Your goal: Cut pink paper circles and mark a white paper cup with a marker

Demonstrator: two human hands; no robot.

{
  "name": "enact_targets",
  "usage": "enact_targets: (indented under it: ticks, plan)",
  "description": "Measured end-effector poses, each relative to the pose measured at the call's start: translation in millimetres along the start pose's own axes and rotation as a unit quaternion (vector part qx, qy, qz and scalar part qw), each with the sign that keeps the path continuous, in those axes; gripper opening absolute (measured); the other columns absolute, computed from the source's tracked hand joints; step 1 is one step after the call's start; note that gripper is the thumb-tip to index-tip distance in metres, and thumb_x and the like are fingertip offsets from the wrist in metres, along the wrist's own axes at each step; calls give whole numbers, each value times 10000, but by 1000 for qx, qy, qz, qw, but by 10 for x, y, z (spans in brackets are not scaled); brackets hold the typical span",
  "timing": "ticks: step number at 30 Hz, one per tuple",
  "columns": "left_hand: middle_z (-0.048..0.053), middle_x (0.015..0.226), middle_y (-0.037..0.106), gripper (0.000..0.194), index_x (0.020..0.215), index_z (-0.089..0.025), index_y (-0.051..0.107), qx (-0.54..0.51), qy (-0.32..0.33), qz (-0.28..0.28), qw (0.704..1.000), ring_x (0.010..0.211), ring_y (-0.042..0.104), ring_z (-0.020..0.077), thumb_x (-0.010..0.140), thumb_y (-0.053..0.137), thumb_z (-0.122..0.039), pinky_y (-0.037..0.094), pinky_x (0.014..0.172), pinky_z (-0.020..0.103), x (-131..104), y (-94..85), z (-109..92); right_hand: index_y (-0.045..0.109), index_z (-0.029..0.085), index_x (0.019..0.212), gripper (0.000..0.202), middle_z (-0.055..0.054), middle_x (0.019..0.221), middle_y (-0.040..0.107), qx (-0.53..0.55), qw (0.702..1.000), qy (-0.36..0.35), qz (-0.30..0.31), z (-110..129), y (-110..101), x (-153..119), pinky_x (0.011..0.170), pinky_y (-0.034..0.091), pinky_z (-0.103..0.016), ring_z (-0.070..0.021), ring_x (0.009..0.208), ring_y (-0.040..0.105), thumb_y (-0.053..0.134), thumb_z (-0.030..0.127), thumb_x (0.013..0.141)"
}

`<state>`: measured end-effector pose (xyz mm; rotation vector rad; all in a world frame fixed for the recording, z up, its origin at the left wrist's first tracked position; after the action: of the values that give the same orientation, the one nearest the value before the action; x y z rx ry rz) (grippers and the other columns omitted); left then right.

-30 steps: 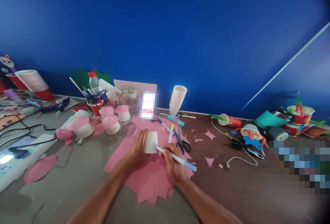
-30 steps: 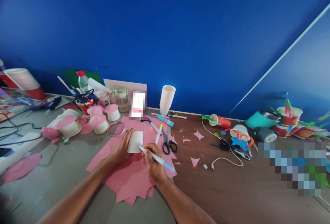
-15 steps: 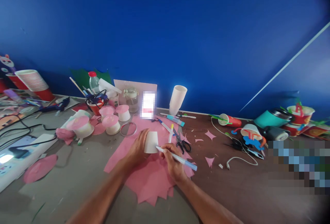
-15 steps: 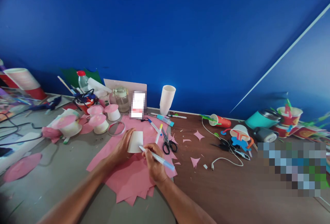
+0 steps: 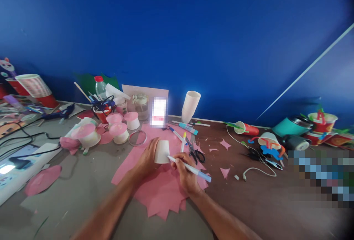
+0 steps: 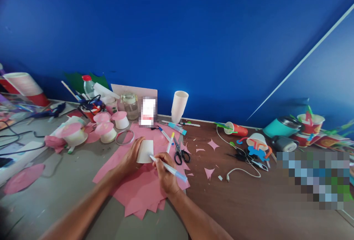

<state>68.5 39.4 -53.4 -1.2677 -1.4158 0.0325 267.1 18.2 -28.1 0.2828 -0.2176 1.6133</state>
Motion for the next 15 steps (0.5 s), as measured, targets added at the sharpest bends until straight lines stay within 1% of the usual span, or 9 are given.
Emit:
enact_targets:
  ticks: [3, 6, 9, 12, 15]
  plan:
    - [300, 1442, 722, 761, 1639, -107, 415, -6, -9, 9, 1000, 1332, 750, 463, 926, 673, -178, 660, 1080, 634, 8, 7, -2, 717, 245, 897, 324, -11, 690, 730, 5, 1000, -5, 11, -1, 18, -5, 550, 556, -292, -198, 611, 685, 687, 543, 1021]
    - [297, 1432, 725, 768, 1642, -112, 407, -6, -16, 10, 1000, 1338, 746, 456, 928, 678, -198, 655, 1091, 618, 14, 17, -15, 733, 235, 922, 325, -34, 730, 763, 1, 1000, -20, 5, 1, 41, 4, 597, 593, -306, -210, 654, 726, 690, 542, 1021]
    - [301, 1433, 726, 771, 1651, -109, 397, -5, -15, 8, 1000, 1328, 749, 460, 942, 676, -224, 657, 1086, 602, 11, 23, -19, 735, 237, 928, 343, -37, 750, 776, -7, 1000, -28, -4, 8, 44, 18, 627, 606, -312, -211, 669, 737, 688, 562, 1028]
    - [300, 1430, 732, 748, 1658, -106, 396, 0, -6, 6, 1000, 1315, 758, 461, 961, 638, -227, 661, 1074, 616, -4, 23, 3, 726, 245, 912, 358, -24, 731, 761, -16, 1000, -24, -7, 21, 20, 16, 596, 590, -301, -205, 653, 727, 679, 577, 1037]
    - [309, 1454, 723, 752, 1662, -93, 401, 8, -6, 13, 1000, 1339, 750, 468, 958, 626, -231, 654, 1092, 629, -23, 31, 38, 726, 249, 911, 361, -11, 700, 744, -20, 1000, -16, 10, 30, 15, 0, 549, 567, -288, -193, 605, 702, 677, 583, 1039]
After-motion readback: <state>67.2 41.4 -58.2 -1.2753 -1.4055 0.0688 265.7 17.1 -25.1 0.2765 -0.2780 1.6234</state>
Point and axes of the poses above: each hand's wrist, its own x-axis towards the middle knuckle, its own y-axis out of the palm, z = x × y, the point moved 4 cm from there along x, towards the middle knuckle
